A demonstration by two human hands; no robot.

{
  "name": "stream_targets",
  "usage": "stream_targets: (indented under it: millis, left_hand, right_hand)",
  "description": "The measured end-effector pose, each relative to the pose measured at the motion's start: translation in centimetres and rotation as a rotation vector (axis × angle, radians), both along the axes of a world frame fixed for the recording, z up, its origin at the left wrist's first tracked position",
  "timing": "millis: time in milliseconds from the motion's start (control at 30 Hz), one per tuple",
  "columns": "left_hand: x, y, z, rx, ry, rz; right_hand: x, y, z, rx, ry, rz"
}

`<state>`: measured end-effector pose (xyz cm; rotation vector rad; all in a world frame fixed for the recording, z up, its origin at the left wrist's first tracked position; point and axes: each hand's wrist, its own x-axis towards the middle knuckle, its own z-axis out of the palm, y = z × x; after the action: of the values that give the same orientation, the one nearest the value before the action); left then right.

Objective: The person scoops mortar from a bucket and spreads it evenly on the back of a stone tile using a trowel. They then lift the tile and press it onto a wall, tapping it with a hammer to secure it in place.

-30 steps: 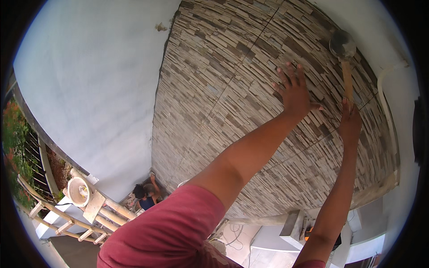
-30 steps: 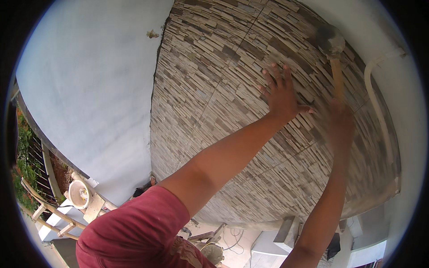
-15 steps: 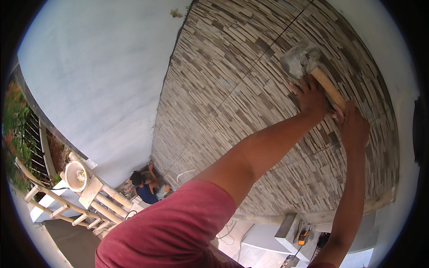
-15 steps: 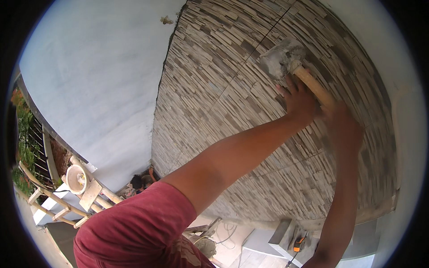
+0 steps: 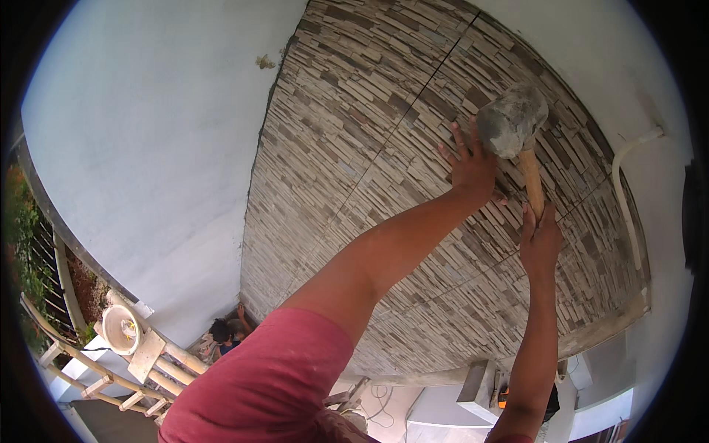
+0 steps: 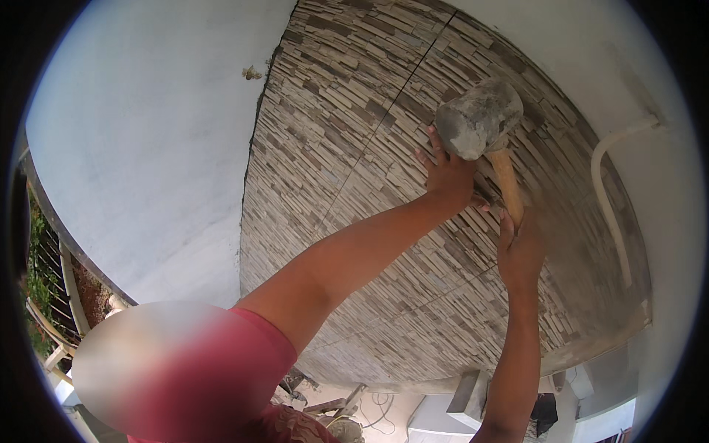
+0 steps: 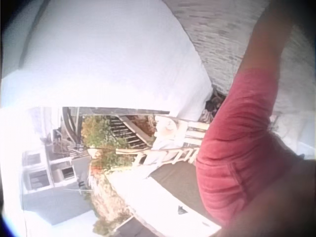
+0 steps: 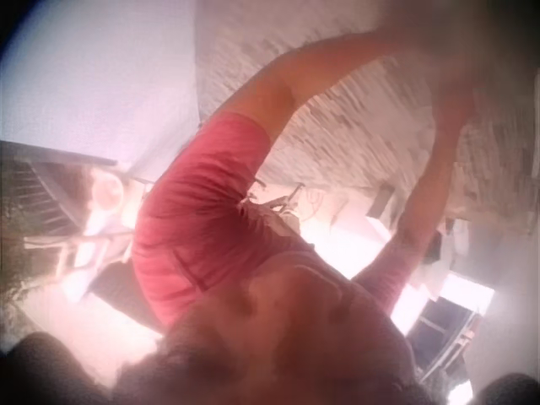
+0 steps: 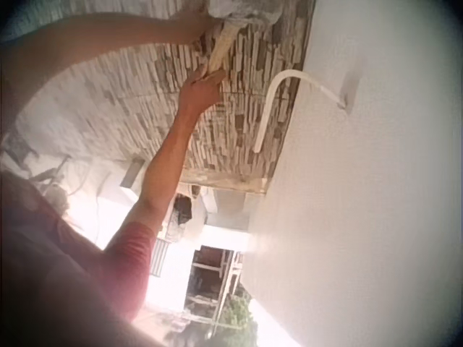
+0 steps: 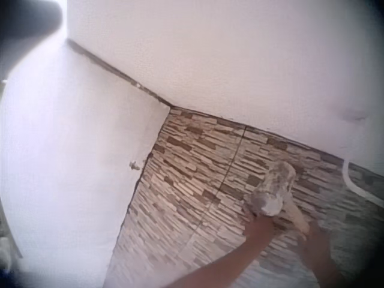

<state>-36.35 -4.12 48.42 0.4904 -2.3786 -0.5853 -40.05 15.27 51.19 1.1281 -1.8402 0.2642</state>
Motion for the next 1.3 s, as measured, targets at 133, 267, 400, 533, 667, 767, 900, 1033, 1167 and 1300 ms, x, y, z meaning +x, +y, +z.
stream_targets:
  millis: [133, 267, 400, 533, 667, 767, 900, 1033, 1167, 1300]
  left_hand:
    - [0.6, -0.5, -0.4, 0.008, 0.075, 0.005]
    - [0.2, 0.1, 0.1, 0.021, 0.057, 0.007]
    - [0.6, 0.1, 0.1, 0.033, 0.024, 0.01]
    - [1.0, 0.4, 0.4, 0.0, 0.016, 0.043]
    - [0.7, -2.2, -0.8, -0.238, -0.056, 0.132]
    - [1.8, -5.6, -1.0, -0.51, -0.068, 0.157]
    - [0.3, -6.3, -1.5, -0.489, 0.051, 0.132]
    - [-0.3, -6.3, -1.9, -0.521, 0.076, 0.136]
    - [-0.4, -7.1, -2.5, -0.52, 0.124, 0.139]
    - [-0.6, -7.5, -2.7, -0.521, 0.155, 0.123]
  right_hand:
    - [2.2, -1.4, 0.1, -0.106, -0.341, 0.104]
    - [-0.8, -2.4, 1.2, -0.111, -0.218, 0.056]
    - [-0.5, -4.0, 2.2, -0.12, -0.353, 0.023]
    - [-0.3, -4.6, 2.2, -0.161, -0.443, 0.134]
    - [1.4, -4.2, -1.0, -0.294, -0.404, 0.229]
    - [1.9, -0.7, -3.9, -0.356, -0.543, 0.198]
    - [1.1, 3.9, -8.5, -0.373, -0.551, 0.166]
    - [2.1, 5.8, -12.9, -0.367, -0.535, 0.158]
    - [2.7, 3.9, -18.3, -0.35, -0.543, 0.117]
    - [2.4, 2.7, -20.8, -0.353, -0.57, 0.087]
